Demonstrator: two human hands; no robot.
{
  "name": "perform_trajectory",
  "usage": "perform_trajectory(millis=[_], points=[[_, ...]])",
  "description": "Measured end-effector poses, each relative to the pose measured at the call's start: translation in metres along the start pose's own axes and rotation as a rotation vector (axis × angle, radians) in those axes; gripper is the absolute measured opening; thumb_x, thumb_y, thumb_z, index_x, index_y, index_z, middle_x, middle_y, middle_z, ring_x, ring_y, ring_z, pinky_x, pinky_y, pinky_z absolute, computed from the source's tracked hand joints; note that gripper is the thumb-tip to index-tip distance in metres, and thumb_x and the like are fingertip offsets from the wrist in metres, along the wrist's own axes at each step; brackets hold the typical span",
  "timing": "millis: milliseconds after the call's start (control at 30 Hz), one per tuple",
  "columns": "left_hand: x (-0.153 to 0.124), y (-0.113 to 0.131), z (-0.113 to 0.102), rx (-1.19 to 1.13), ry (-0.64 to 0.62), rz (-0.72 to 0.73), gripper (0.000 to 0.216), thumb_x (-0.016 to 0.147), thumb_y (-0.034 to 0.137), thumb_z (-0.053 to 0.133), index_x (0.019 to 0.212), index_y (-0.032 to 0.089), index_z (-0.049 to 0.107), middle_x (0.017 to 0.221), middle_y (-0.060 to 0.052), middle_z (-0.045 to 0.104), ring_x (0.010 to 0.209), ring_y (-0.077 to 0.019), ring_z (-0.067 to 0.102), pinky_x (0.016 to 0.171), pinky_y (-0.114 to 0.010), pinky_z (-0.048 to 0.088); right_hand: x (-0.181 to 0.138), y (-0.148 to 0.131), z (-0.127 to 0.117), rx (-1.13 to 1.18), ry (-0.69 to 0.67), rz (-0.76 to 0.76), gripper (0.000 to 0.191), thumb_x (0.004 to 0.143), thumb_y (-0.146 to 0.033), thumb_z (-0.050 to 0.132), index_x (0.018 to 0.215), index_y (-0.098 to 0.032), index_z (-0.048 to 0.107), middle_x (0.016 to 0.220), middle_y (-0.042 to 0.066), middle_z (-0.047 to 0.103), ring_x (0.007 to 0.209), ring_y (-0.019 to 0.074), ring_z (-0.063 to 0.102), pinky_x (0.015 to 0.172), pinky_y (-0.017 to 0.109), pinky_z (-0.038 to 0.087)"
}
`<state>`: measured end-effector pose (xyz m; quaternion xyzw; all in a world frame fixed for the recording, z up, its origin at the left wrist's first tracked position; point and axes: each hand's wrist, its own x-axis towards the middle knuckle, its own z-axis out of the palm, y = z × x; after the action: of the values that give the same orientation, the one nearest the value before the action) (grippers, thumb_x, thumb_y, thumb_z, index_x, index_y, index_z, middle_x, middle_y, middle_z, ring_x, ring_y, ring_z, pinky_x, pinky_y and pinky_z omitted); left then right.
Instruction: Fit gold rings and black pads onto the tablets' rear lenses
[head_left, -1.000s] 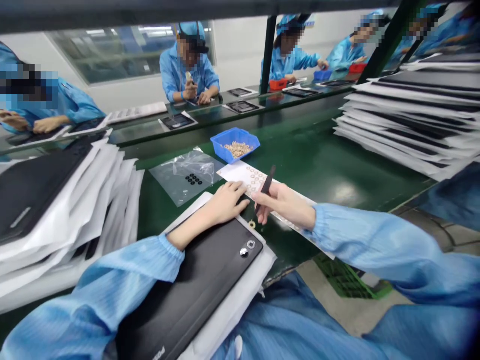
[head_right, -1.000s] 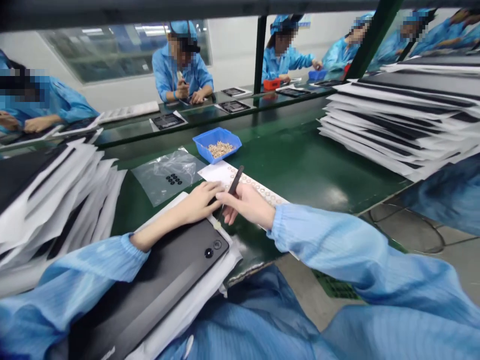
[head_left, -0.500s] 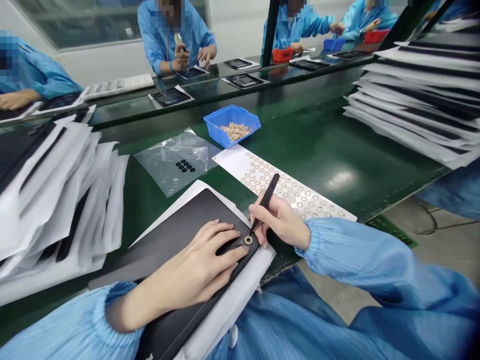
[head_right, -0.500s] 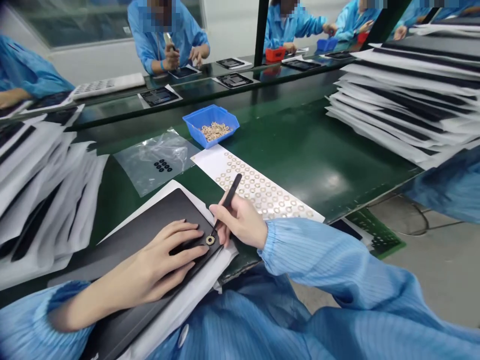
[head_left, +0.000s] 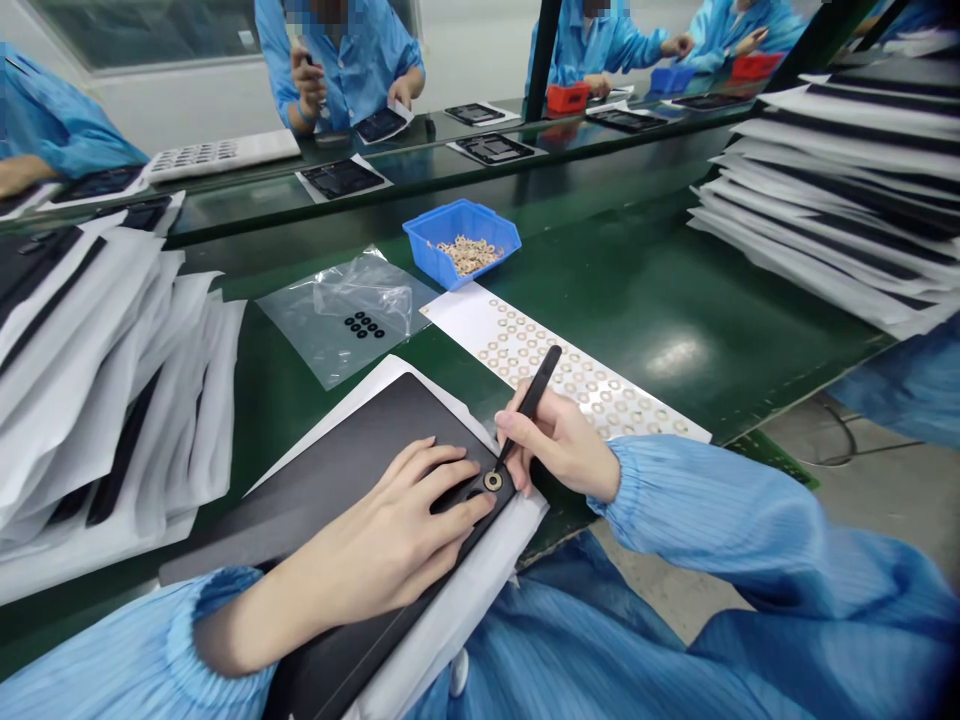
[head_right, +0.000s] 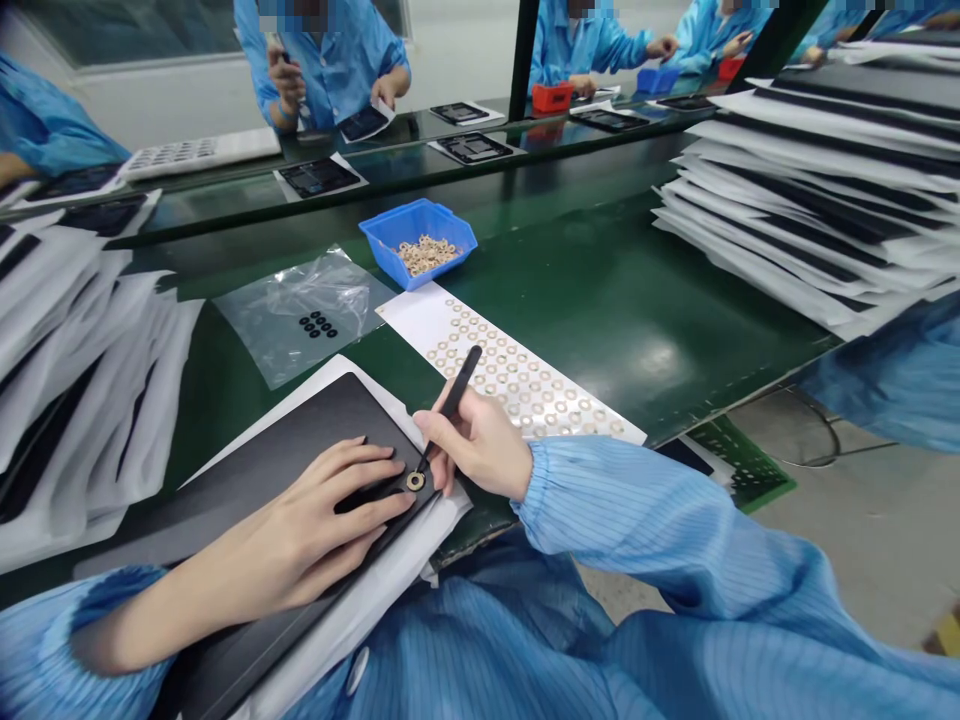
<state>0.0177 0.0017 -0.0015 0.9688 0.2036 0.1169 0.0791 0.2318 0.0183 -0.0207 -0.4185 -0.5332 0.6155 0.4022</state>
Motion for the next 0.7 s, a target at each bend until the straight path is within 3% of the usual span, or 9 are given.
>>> perform_trajectory(millis=[367, 700], points=[[0.000, 0.001, 0.001, -0.007, 0.010, -0.023, 0.032, 0.090, 0.017, 0.044, 0.120, 0.018, 0.054, 0.121, -0.011, 0.054, 0.121, -0.0241, 0.043, 0.105, -0.047, 0.037, -0.002, 0.003, 0.000, -0.056, 0.019, -0.055, 0.031, 0.081, -0.046, 0.055, 0.075, -0.021, 0.038, 0.041, -0.007, 0.052, 0.030, 0.0107, 0.051, 0.031, 0.019, 0.042], [0.004, 0.003, 0.000, 0.033, -0.015, -0.032, 0.035, 0.091, 0.017, 0.043, 0.125, 0.012, 0.048, 0.122, -0.012, 0.053, 0.119, -0.0242, 0.041, 0.104, -0.046, 0.037, -0.010, 0.005, 0.000, -0.315, 0.044, -0.289, 0.019, 0.089, -0.036, 0.046, 0.078, -0.022, 0.043, 0.044, -0.006, 0.049, 0.036, 0.0122, 0.054, 0.037, 0.022, 0.042]])
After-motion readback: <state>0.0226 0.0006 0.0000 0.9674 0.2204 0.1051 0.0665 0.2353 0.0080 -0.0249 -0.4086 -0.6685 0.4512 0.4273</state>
